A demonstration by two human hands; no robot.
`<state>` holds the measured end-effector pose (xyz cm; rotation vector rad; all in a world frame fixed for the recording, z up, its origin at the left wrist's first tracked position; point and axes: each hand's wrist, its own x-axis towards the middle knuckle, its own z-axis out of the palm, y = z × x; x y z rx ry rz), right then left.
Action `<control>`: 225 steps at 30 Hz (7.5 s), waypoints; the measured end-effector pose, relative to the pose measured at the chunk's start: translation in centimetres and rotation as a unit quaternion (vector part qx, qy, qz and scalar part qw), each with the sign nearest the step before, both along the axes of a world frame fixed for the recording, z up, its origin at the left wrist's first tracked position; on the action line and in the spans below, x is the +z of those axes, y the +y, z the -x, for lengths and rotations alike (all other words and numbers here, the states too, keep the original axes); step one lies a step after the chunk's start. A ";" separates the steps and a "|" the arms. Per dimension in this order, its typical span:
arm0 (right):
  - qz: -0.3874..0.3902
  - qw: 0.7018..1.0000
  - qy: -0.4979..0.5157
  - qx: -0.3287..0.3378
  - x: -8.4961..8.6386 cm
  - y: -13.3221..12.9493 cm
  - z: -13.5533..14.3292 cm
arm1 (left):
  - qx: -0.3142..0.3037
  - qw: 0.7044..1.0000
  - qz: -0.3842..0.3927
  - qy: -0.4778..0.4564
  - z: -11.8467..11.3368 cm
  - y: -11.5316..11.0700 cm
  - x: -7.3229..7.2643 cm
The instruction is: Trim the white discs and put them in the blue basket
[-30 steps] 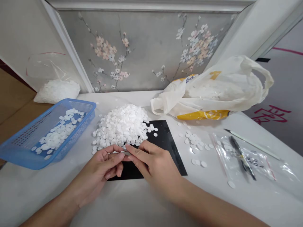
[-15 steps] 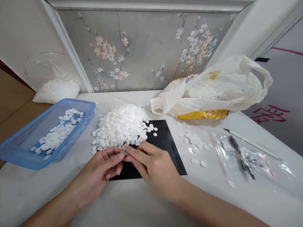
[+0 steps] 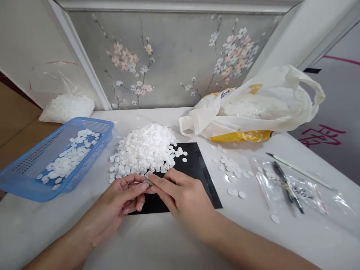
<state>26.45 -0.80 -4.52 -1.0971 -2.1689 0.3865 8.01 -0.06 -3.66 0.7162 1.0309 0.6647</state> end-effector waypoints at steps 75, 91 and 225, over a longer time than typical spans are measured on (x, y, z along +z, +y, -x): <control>0.096 0.980 -0.008 -0.172 -1.2 5.5 -5.4 | 0.163 0.986 -0.040 0.016 3.1 2.7 0.9; 0.205 0.977 -0.055 0.026 -2.1 3.8 -2.4 | -0.186 0.793 -0.325 0.480 0.4 0.9 -1.7; 0.217 0.970 -0.081 -0.069 -2.4 3.3 -3.4 | 0.010 0.993 -0.013 0.114 -0.5 1.1 -0.9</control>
